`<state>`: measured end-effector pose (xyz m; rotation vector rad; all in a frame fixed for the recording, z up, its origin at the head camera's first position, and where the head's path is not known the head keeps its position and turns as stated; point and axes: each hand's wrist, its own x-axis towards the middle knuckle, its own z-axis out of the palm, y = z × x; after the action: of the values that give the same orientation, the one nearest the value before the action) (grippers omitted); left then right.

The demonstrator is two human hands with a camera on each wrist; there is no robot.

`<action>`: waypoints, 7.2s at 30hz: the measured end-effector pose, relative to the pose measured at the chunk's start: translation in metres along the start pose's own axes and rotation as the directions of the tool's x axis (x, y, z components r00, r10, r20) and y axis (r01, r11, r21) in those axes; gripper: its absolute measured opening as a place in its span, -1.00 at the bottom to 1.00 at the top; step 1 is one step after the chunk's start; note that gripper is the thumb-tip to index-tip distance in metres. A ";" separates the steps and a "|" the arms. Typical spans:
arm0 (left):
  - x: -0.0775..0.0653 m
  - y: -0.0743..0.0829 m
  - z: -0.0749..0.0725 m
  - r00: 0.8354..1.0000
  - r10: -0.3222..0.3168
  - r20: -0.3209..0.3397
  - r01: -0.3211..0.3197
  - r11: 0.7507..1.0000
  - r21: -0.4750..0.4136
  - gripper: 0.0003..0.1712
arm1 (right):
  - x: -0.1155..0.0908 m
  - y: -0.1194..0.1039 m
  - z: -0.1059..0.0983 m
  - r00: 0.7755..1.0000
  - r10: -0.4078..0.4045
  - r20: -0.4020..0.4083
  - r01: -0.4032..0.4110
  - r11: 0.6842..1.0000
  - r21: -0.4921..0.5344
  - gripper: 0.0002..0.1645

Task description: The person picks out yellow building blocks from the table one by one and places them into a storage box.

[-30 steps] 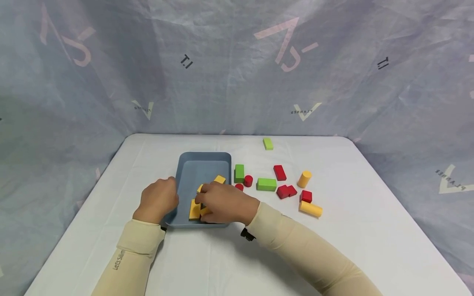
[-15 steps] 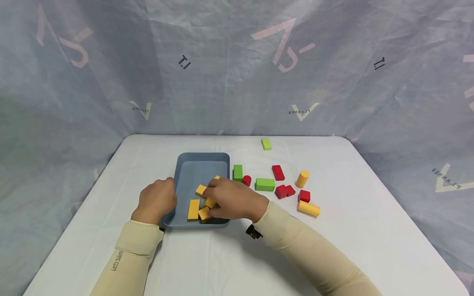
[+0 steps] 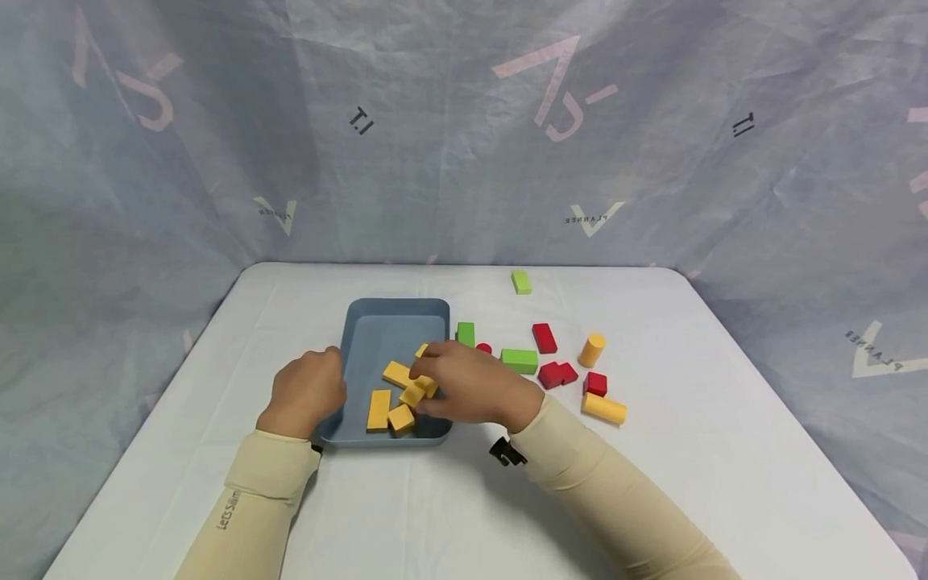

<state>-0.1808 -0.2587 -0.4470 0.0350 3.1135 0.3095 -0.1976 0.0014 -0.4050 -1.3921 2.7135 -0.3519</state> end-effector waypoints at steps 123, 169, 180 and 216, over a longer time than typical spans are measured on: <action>0.002 -0.003 -0.002 0.998 -0.011 0.061 0.014 0.998 -0.056 -0.88 | -0.102 0.123 -0.063 0.785 0.618 -0.037 -0.604 0.777 0.176 -0.46; 0.003 -0.004 -0.001 0.999 -0.009 0.041 0.011 0.999 -0.050 -0.82 | -0.106 0.157 -0.041 0.617 0.759 0.205 -0.787 0.599 0.150 -0.28; 0.003 -0.001 -0.002 0.999 -0.013 0.042 0.015 0.999 -0.041 -0.77 | -0.107 0.163 -0.034 0.609 0.759 0.230 -0.792 0.595 0.135 -0.28; 0.004 -0.003 -0.003 0.999 -0.004 0.039 0.006 0.999 -0.036 -0.80 | -0.102 0.172 -0.026 0.668 0.740 0.084 -0.745 0.665 0.062 -0.79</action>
<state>-0.1848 -0.2618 -0.4450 0.0323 3.0679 0.3603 -0.2788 0.1850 -0.4239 -0.1609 2.8710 -0.3458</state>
